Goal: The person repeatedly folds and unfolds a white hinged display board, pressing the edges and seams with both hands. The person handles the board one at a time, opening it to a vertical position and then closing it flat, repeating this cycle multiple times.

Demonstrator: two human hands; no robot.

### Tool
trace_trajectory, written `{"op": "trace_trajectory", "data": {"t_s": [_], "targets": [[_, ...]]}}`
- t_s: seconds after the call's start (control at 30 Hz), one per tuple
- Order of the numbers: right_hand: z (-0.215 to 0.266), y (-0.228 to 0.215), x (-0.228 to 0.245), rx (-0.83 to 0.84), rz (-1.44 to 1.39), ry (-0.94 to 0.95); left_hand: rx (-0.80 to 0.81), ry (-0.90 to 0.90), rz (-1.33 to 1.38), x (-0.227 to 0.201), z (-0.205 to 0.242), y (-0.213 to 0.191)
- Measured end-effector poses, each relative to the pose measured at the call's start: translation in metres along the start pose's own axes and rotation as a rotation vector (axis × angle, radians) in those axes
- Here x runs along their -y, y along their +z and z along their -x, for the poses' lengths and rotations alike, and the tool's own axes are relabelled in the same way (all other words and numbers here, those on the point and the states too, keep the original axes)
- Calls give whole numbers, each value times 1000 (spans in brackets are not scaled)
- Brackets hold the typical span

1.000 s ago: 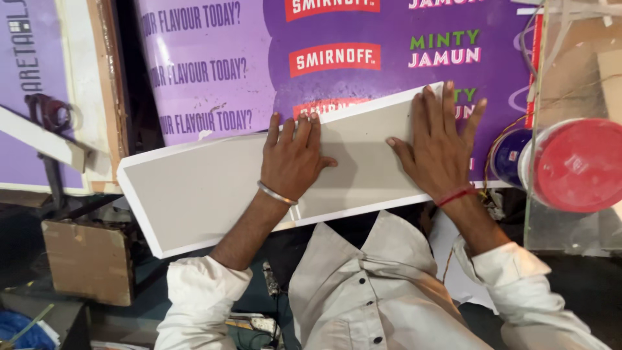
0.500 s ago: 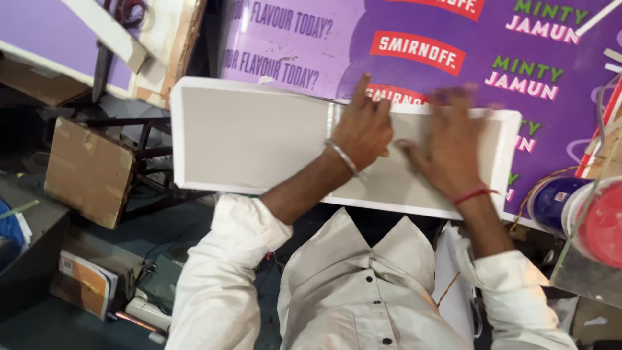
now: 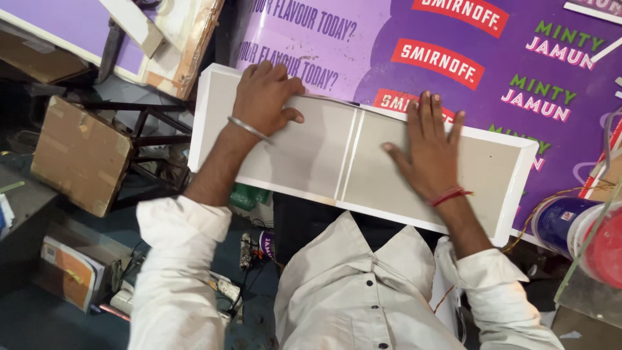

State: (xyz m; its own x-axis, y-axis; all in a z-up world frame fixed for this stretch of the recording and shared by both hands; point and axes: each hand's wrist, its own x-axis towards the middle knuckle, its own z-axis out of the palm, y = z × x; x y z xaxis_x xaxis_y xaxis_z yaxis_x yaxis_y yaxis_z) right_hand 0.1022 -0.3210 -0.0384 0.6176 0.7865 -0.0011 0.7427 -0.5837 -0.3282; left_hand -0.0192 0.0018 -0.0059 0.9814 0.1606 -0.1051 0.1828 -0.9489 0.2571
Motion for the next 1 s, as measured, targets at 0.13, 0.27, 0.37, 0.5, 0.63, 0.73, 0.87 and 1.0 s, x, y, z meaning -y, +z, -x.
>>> {"op": "trace_trajectory", "data": {"t_s": [0.13,0.27,0.37,0.5,0.63,0.73,0.87,1.0], "targets": [[-20,12,38,36,-56,-83,-176,63,30,-4,14,17],[-50,29,88,150,-72,-173,-285,49,-18,-9,36,31],[-52,37,102,65,49,-241,-327,62,42,-22,61,46],[-51,41,101,72,58,-236,-120,9,26,-13,64,49],[-53,45,99,71,48,-237,-98,-83,-102,30,54,36],[-49,47,97,62,42,-229,-132,-170,-99,32,56,39],[-48,43,101,45,50,-229,-45,-331,-119,23,51,34],[-50,46,99,43,57,-229,99,-512,-88,26,42,27]]}}
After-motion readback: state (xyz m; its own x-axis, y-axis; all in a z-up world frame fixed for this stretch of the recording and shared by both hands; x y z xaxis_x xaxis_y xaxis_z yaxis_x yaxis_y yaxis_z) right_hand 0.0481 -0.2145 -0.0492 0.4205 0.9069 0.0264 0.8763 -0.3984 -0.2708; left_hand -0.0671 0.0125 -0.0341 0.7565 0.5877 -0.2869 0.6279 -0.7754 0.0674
